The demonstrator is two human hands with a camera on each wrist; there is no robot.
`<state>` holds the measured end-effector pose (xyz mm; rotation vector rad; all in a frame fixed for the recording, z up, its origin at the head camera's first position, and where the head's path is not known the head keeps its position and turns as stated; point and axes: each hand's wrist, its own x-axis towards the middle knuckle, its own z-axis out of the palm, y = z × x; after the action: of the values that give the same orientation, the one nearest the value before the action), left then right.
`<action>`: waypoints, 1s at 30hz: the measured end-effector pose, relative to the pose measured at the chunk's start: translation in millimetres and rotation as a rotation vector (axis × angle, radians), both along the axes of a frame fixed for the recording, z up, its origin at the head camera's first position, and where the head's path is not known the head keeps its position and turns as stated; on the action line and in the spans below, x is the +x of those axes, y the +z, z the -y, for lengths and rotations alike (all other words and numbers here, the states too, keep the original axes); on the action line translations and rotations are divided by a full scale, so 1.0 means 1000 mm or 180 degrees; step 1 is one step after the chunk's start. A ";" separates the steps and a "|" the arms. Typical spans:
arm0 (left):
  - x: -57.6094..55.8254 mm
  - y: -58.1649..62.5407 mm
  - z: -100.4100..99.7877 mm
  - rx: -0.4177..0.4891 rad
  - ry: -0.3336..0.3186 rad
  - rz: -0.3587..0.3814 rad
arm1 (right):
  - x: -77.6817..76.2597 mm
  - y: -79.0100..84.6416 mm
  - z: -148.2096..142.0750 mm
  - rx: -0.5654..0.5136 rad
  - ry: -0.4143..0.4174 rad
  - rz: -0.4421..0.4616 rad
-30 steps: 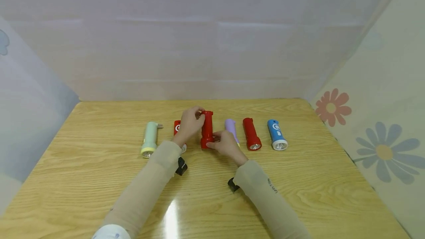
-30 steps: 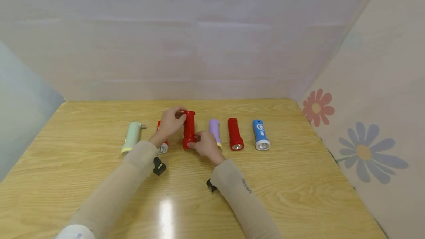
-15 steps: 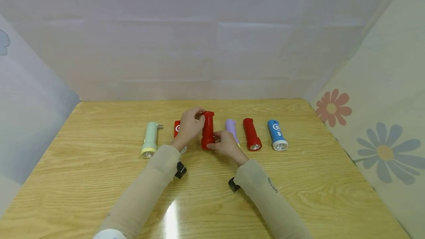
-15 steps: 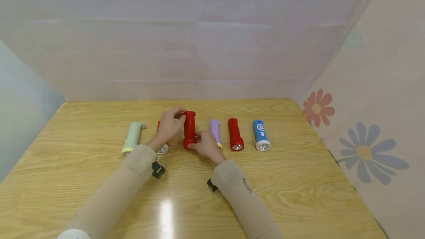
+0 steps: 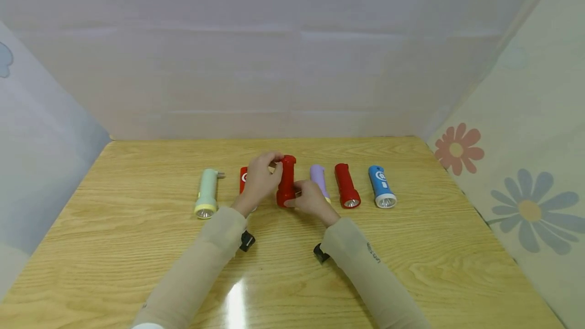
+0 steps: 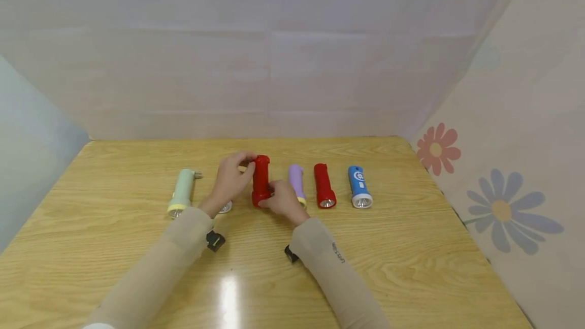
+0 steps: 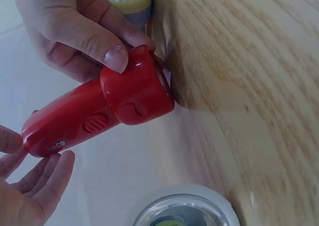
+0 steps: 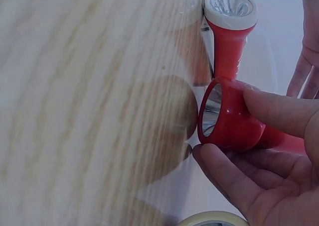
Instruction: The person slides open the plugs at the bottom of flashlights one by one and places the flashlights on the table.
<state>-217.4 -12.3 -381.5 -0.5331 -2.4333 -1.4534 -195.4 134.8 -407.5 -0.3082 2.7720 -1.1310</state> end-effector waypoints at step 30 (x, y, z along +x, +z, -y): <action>0.003 -0.006 0.006 0.0900 0.0036 0.1024 | -0.002 -0.006 0.002 0.0268 0.0092 -0.0035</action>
<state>-214.9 -18.4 -387.7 -0.2378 -2.3849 -1.9673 -197.4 133.1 -414.0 -0.3449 2.8055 -1.0058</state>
